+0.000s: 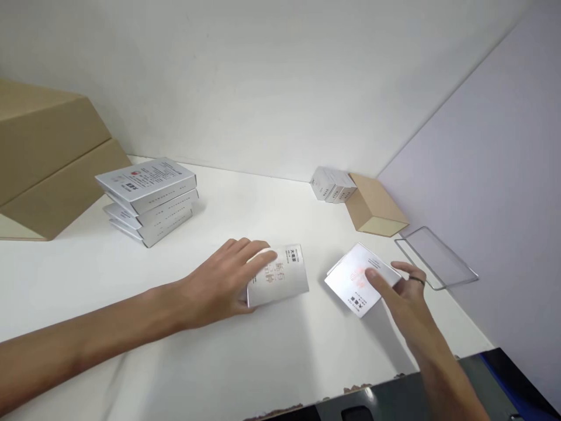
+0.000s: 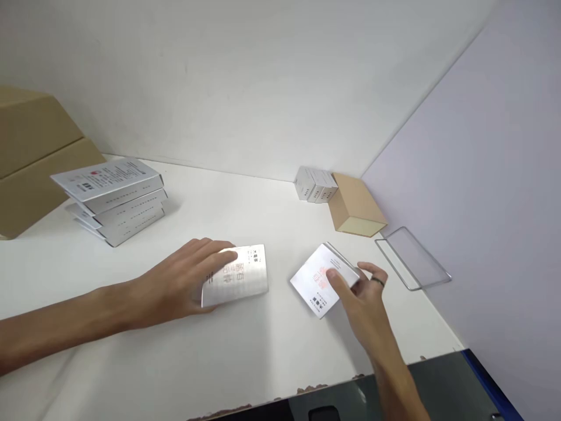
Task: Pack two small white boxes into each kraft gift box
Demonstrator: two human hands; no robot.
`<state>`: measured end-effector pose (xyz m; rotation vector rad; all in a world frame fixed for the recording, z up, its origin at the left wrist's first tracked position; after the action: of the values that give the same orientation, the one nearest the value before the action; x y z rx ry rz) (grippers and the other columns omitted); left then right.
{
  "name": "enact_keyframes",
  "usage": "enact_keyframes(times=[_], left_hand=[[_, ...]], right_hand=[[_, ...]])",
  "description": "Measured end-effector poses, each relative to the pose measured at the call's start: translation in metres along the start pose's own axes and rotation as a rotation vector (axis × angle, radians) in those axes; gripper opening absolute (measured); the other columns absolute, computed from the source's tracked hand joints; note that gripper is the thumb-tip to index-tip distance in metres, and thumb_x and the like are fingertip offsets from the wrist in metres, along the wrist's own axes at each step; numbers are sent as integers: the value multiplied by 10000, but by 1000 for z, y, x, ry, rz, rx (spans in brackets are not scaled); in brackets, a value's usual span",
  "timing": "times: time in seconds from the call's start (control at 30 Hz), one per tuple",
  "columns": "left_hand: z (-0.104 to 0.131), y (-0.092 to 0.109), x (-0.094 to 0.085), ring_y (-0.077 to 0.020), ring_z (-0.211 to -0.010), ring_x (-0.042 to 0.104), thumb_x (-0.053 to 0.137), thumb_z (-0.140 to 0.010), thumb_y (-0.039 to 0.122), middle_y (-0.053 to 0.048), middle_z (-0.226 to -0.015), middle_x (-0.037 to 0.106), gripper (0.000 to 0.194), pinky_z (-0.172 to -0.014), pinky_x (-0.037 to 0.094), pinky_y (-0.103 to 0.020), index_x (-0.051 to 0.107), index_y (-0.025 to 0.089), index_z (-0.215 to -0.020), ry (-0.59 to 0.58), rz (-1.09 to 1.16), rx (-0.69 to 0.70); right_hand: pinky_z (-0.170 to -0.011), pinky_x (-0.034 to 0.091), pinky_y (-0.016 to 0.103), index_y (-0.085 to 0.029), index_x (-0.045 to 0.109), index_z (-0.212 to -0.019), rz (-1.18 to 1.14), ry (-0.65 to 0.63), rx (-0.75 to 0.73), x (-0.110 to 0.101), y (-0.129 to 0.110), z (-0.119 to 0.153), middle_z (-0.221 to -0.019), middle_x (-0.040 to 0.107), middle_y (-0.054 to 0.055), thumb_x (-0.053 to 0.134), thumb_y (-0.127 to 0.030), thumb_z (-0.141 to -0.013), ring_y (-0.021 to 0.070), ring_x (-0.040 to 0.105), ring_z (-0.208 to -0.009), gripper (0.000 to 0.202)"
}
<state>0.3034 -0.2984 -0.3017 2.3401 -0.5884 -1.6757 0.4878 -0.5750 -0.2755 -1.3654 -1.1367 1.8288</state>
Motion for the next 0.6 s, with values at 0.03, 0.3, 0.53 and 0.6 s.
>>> enact_keyframes(times=[0.03, 0.3, 0.53, 0.6], left_hand=[[3, 2, -1, -321, -1151, 567, 651, -816, 155, -148, -1397, 575, 590, -972, 465, -462, 448, 219, -1366, -7, -49, 85], [6, 24, -19, -360, -1290, 554, 569, -789, -76, -176, -1460, 553, 748, -1023, 463, -497, 425, 255, -1445, -170, -359, 475], [12, 22, -18, -340, -1219, 581, 469, -875, -45, -212, -1370, 611, 580, -930, 490, -463, 433, 101, -1436, -67, -410, 389], [15, 21, -17, -345, -1154, 581, 493, -809, -62, -219, -1345, 602, 605, -882, 491, -467, 454, 78, -1396, -16, -404, 364]], right_hand=[[-778, 544, 392, -303, 245, -1198, 28, -70, -33, -2, -7, -12, -927, 712, 2, 797, -725, -697, 248, 687, -866, 857], [-700, 527, 379, -208, 598, -903, 603, -493, -478, 66, -91, -47, -1359, 585, 128, 810, -598, -683, 211, 659, -829, 495], [-868, 540, 403, -297, 374, -1423, 493, -726, -473, 110, -102, -16, -1232, 659, 66, 651, -603, -880, 249, 666, -1034, 682], [-978, 523, 440, -324, 377, -1414, 435, -756, -419, 95, -92, -19, -1387, 575, 82, 602, -668, -909, 273, 607, -1205, 652]])
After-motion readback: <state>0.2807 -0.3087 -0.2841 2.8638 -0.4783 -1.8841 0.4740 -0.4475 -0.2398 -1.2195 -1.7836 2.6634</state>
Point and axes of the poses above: each hand's wrist, its own z-axis away from the middle knuckle, its own x-axis out of the palm, y = z × x, the point moved 2 cm from there along -z, towards the middle knuckle
